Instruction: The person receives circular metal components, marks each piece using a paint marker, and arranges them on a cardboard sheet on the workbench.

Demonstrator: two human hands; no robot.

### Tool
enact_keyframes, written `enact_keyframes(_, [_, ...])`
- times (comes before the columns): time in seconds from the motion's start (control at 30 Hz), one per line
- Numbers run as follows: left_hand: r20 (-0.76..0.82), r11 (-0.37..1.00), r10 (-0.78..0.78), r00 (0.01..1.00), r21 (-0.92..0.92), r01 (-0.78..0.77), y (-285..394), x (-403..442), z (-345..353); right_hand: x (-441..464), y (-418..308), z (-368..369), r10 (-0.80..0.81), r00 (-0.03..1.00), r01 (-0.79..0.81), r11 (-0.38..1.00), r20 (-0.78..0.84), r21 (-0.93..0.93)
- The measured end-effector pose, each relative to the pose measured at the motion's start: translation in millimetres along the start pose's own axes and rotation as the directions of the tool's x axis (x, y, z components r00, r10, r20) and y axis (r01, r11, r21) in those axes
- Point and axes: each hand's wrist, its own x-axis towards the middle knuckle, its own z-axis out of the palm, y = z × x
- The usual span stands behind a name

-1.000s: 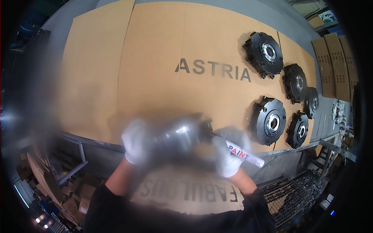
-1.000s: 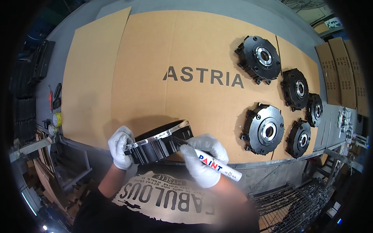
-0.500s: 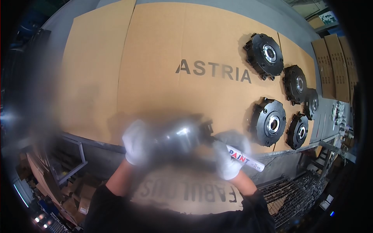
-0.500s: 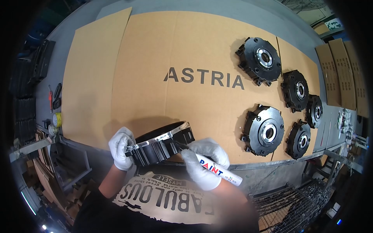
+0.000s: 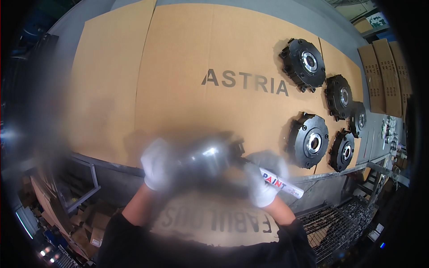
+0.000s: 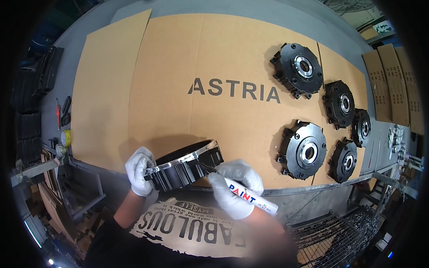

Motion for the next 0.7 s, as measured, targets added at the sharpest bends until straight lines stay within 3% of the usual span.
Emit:
enact_keyframes(0.23, [-0.006,1.0,0.007,1.0,-0.017,-0.007,-1.8,-0.9,-0.4,-0.4,-2.9,1.0,0.022,0.999,-0.02,0.999,-0.033,0.047])
enact_keyframes(0.33, [-0.051,0.976,-0.131,0.99,-0.179,0.12,-0.7,-2.6,0.9,1.0,-5.1,3.5,0.04,0.998,-0.036,0.995,-0.045,0.088])
enact_keyframes(0.43, [-0.025,1.0,-0.001,1.0,0.009,0.002,-1.1,-0.7,0.9,1.7,-4.4,1.9,0.004,1.0,-0.003,0.997,-0.021,0.073])
enact_keyframes(0.7, [-0.029,1.0,0.014,0.999,-0.012,-0.015,-4.8,-1.6,-0.1,2.2,-1.7,3.1,0.031,0.999,-0.029,0.999,-0.034,0.043])
